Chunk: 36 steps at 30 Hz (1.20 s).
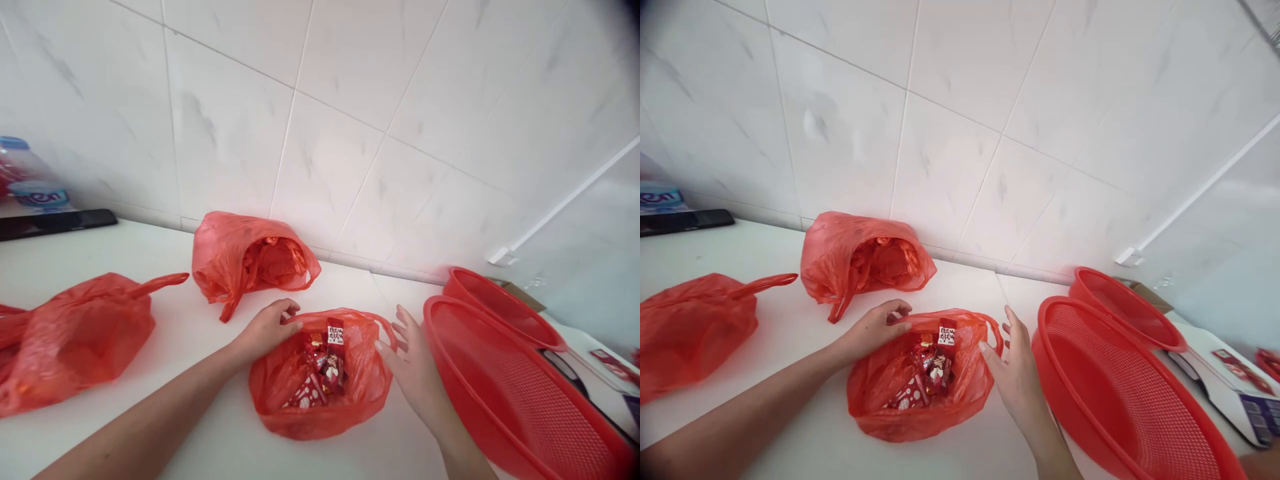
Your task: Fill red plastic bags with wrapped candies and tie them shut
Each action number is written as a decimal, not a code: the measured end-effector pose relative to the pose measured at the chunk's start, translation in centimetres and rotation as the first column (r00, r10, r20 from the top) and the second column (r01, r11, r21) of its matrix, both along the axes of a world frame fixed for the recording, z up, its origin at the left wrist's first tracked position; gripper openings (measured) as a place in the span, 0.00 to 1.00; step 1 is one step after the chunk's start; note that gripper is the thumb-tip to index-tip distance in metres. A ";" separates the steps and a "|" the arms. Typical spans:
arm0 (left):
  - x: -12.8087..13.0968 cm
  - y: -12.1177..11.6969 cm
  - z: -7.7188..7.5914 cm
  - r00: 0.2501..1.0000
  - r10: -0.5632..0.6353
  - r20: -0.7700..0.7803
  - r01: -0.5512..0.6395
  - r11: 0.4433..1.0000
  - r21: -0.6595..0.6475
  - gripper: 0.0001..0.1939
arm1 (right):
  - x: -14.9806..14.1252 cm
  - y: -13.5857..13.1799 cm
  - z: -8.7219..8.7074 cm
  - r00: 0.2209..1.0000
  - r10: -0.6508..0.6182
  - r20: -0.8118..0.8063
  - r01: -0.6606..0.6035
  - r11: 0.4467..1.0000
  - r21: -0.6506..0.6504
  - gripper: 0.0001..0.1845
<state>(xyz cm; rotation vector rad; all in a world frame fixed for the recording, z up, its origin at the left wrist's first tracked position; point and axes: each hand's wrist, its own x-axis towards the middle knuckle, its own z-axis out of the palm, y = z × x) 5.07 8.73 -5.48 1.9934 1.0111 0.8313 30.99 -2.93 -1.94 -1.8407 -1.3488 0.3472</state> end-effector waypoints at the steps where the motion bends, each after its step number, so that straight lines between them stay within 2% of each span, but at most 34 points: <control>1: -0.2 -0.5 0.5 1.000 0.024 -0.009 -0.024 0.999 0.046 0.14 | -0.1 -0.1 -0.5 0.999 0.000 -0.035 -0.001 1.000 -0.014 0.42; 3: -0.8 -1.9 1.6 0.999 0.029 -0.032 -0.024 0.991 0.135 0.12 | 0.0 -0.3 -1.0 0.997 -0.004 -0.080 0.002 1.000 -0.030 0.43; 5: -1.7 -3.3 2.5 0.994 -0.027 -0.102 0.050 0.972 0.228 0.09 | 0.1 -0.4 -0.9 0.994 -0.012 -0.108 0.007 0.999 -0.039 0.40; 7: -2.7 -4.6 2.8 0.969 -0.097 -0.229 0.161 0.945 0.285 0.10 | 0.3 -0.3 -0.5 0.992 -0.004 -0.124 -0.005 0.998 -0.070 0.30; 9: -3.7 -5.6 2.4 0.923 -0.094 -0.373 0.213 0.933 0.290 0.14 | 0.4 -0.3 0.1 0.990 0.011 -0.141 -0.024 0.995 -0.094 0.21; 11: -4.5 -6.1 1.7 0.883 -0.023 -0.470 0.168 0.948 0.270 0.22 | 0.5 -0.3 0.7 0.979 0.013 -0.203 -0.027 0.998 -0.064 0.19; 12: -4.9 -6.2 1.3 0.870 0.011 -0.494 0.135 0.956 0.259 0.22 | 0.5 -0.3 1.1 0.965 0.012 -0.264 -0.017 1.000 -0.017 0.18; 14: -5.6 -6.2 1.0 0.869 0.043 -0.494 0.078 0.972 0.221 0.14 | 0.8 -0.1 1.8 0.911 0.028 -0.412 0.018 0.994 0.107 0.16; 15: -5.8 -6.0 1.0 0.881 0.057 -0.469 0.044 0.978 0.202 0.10 | 0.9 0.0 2.1 0.876 0.041 -0.481 0.044 0.985 0.164 0.15; 17: -6.0 -5.7 1.6 0.921 0.123 -0.369 -0.065 0.984 0.167 0.09 | 1.1 0.2 3.0 0.805 0.079 -0.588 0.093 0.962 0.256 0.14; 19: -6.0 -5.3 2.8 0.958 0.225 -0.180 -0.208 0.972 0.109 0.06 | 1.1 0.5 4.0 0.755 0.124 -0.644 0.126 0.936 0.329 0.13; 21: -5.7 -4.9 4.4 0.961 0.265 0.080 -0.263 0.964 -0.032 0.05 | 0.8 0.8 5.1 0.732 0.175 -0.659 0.148 0.902 0.405 0.11; 24: -4.9 -4.7 7.0 0.872 0.250 0.421 -0.158 0.957 -0.243 0.10 | 0.0 1.1 6.6 0.709 0.248 -0.661 0.188 0.836 0.516 0.08; 28: -3.7 -4.9 9.3 0.760 0.242 0.603 -0.053 0.948 -0.314 0.11 | -1.3 1.2 7.8 0.660 0.362 -0.658 0.212 0.751 0.625 0.07; 30: -3.0 -5.1 9.7 0.727 0.228 0.648 -0.025 0.952 -0.306 0.12 | -2.0 1.0 8.1 0.602 0.402 -0.690 0.205 0.757 0.620 0.08; 32: -2.3 -5.2 9.8 0.710 0.228 0.666 -0.022 0.953 -0.302 0.14 | -2.5 0.9 8.2 0.484 0.438 -0.757 0.178 0.798 0.576 0.09; 34: -1.5 -5.3 9.7 0.726 0.265 0.634 -0.073 0.947 -0.313 0.15 | -3.0 0.7 8.1 0.349 0.458 -0.817 0.104 0.848 0.520 0.13; 36: -0.9 -5.4 9.6 0.756 0.293 0.586 -0.106 0.937 -0.332 0.18 | -3.4 0.4 7.9 0.286 0.465 -0.838 -0.005 0.875 0.484 0.14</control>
